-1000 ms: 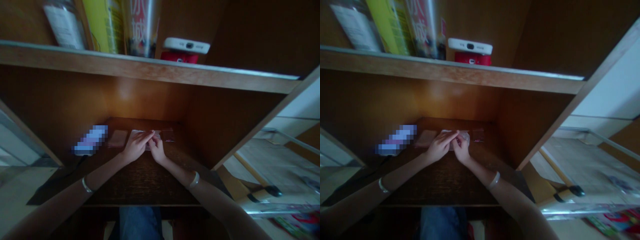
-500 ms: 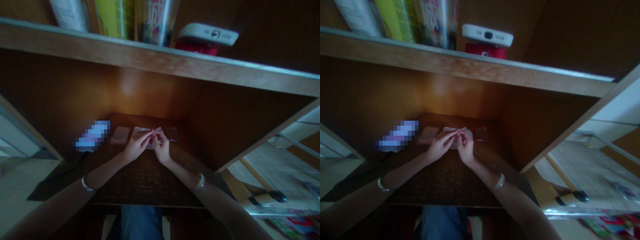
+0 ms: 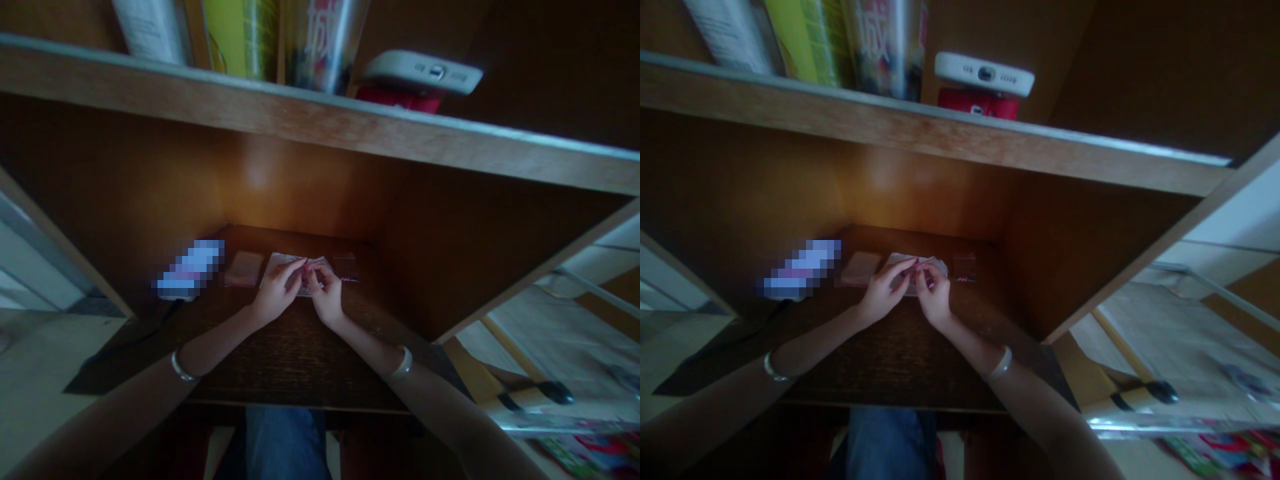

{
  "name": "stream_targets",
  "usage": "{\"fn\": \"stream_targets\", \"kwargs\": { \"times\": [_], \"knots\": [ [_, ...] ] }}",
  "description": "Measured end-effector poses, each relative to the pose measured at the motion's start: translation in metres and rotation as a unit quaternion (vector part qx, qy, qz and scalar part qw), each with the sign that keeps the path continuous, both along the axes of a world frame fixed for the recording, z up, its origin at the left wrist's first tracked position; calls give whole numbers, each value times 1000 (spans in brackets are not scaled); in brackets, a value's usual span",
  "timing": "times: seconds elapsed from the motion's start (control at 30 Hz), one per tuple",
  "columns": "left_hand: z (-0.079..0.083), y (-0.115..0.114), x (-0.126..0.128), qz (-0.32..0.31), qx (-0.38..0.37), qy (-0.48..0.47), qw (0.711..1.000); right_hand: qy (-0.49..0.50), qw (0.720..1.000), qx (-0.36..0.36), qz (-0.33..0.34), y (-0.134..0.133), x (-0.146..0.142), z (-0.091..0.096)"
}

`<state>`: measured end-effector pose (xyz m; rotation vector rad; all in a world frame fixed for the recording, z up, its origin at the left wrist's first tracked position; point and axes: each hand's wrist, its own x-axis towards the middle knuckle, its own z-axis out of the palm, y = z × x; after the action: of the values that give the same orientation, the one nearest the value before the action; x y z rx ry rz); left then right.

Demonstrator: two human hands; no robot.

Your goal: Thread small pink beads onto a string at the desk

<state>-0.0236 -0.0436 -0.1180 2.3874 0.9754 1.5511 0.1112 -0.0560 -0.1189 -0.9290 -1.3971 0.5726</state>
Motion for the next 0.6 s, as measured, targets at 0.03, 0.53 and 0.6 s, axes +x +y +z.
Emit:
{"fn": "stream_targets", "kwargs": {
  "times": [0.03,0.53,0.6],
  "knots": [
    [0,0,0,0,-2,3,1000,-4,1000,3,3,1,0,0],
    [2,5,0,-40,-102,-106,988,-46,999,24,-6,-2,-4,0],
    [4,5,-2,-28,-80,-80,993,-67,997,33,-7,-3,-5,0]
  ]
}}
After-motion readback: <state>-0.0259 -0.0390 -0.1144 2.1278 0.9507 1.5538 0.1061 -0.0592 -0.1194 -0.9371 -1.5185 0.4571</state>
